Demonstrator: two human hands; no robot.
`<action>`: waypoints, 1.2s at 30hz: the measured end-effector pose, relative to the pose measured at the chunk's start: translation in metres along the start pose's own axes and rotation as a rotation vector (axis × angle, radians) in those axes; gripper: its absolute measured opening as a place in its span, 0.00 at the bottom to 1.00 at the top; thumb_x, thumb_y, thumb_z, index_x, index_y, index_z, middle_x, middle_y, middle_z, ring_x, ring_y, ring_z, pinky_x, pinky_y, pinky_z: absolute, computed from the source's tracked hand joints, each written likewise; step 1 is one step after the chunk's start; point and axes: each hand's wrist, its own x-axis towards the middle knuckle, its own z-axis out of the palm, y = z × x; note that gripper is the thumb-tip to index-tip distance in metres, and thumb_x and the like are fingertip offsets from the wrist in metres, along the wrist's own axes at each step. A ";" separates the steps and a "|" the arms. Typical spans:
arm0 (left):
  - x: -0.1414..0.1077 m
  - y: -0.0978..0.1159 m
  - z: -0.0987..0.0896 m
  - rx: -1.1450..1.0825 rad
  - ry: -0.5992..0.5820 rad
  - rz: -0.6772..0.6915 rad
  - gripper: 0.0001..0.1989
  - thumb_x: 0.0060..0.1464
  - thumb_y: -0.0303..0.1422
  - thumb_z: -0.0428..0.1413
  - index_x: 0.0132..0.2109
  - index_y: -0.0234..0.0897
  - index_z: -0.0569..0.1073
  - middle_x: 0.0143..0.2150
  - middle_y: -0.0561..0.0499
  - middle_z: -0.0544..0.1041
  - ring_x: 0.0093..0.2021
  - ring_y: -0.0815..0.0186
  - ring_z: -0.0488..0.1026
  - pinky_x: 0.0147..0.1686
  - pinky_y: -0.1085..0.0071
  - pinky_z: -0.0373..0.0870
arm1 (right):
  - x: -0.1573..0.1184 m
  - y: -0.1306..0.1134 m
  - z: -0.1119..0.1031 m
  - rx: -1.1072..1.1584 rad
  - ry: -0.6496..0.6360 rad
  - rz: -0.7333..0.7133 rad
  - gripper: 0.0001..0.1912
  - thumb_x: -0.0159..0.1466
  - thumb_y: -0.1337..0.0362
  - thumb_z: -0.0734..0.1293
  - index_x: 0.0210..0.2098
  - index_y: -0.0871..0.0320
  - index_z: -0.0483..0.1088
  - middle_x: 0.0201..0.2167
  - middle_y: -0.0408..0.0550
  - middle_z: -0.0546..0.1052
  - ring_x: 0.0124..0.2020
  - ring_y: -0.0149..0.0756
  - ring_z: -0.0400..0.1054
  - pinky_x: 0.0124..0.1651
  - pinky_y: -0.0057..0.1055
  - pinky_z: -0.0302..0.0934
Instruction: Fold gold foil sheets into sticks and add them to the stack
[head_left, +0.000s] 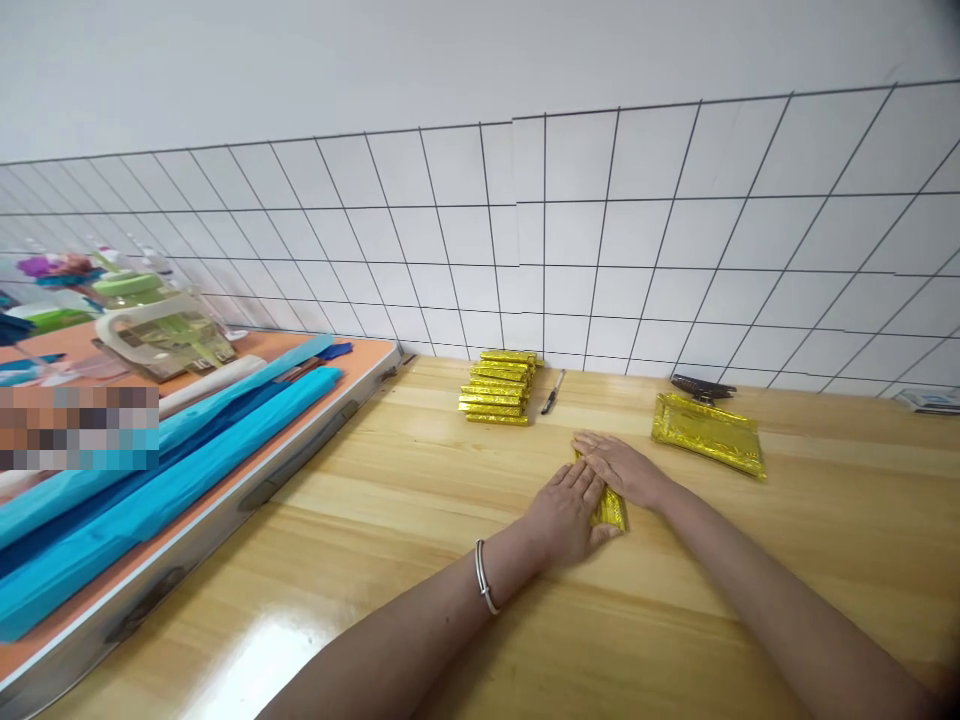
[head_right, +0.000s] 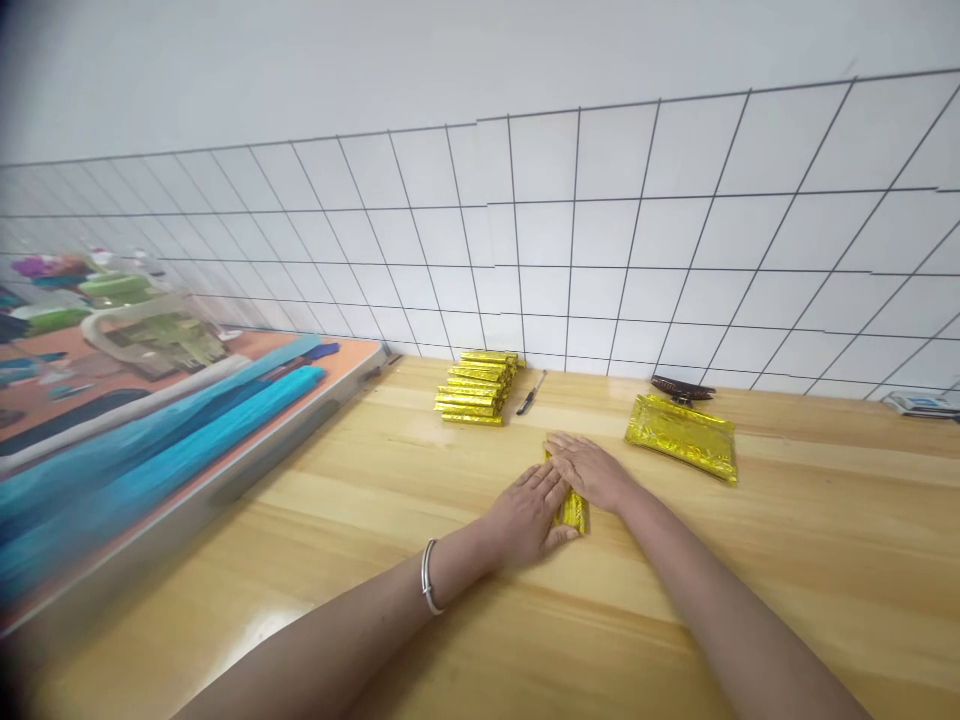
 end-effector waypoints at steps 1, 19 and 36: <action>-0.003 0.002 -0.001 -0.003 -0.003 0.009 0.36 0.59 0.52 0.35 0.64 0.29 0.48 0.66 0.38 0.50 0.66 0.54 0.43 0.62 0.57 0.41 | 0.000 -0.001 0.000 -0.006 0.002 -0.001 0.29 0.68 0.52 0.42 0.63 0.54 0.51 0.64 0.44 0.52 0.64 0.35 0.44 0.65 0.40 0.38; -0.072 0.027 -0.029 -0.133 -0.056 0.014 0.33 0.57 0.50 0.42 0.64 0.36 0.51 0.63 0.43 0.57 0.61 0.54 0.57 0.58 0.60 0.54 | 0.001 0.002 0.005 -0.107 0.018 -0.065 0.29 0.67 0.51 0.47 0.63 0.57 0.50 0.65 0.47 0.50 0.64 0.39 0.44 0.64 0.42 0.39; -0.007 -0.022 0.005 0.049 -0.033 -0.087 0.31 0.61 0.46 0.36 0.65 0.32 0.45 0.67 0.41 0.48 0.66 0.58 0.44 0.61 0.57 0.43 | 0.004 0.012 0.014 -0.141 0.049 -0.085 0.29 0.66 0.53 0.48 0.63 0.60 0.50 0.64 0.50 0.52 0.64 0.41 0.45 0.64 0.42 0.41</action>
